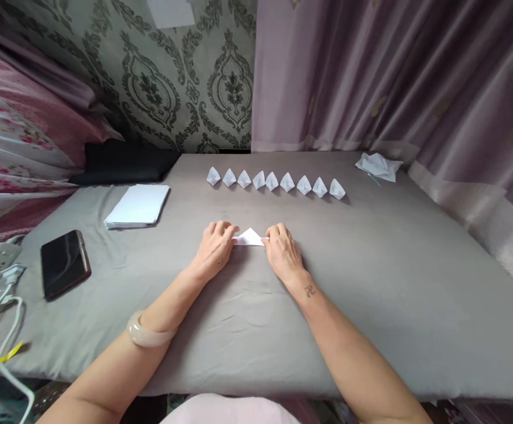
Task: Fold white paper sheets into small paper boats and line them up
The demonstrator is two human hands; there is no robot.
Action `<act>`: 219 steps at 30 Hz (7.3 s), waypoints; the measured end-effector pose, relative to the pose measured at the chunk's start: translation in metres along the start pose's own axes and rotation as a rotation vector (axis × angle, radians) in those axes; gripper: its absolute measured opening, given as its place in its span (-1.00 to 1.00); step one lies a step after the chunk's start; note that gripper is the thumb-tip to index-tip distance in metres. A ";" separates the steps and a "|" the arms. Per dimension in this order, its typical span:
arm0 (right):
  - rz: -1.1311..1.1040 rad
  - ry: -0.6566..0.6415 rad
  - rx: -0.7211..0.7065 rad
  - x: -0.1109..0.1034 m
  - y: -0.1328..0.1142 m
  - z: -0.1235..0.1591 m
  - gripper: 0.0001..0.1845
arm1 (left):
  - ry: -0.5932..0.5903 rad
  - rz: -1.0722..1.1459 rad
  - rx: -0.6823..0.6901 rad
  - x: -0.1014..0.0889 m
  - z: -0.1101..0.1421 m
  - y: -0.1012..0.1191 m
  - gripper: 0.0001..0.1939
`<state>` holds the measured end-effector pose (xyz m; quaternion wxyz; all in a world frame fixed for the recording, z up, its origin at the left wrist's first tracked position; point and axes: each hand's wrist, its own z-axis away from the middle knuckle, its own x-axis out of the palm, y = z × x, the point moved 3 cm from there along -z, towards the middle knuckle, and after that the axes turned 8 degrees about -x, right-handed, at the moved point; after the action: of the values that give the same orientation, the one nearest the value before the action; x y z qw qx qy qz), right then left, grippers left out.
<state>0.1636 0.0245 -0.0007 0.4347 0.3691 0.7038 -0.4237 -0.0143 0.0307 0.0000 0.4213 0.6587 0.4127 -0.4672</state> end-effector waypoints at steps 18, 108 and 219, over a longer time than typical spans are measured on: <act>0.256 -0.087 -0.269 0.003 -0.050 0.022 -0.55 | -0.197 -0.193 0.084 0.001 0.019 0.040 -0.80; -0.378 0.454 -0.160 -0.029 -0.047 0.020 -0.77 | -0.219 1.720 -0.472 -0.007 0.017 0.027 -0.68; 0.092 0.175 -0.418 -0.034 -0.072 0.022 -0.69 | -0.220 1.778 -0.648 -0.008 0.013 0.013 -0.78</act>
<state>0.1176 -0.0274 0.0446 0.4579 0.3383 0.7936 -0.2149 -0.0075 0.0129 0.0070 0.8209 0.5349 -0.1720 0.1022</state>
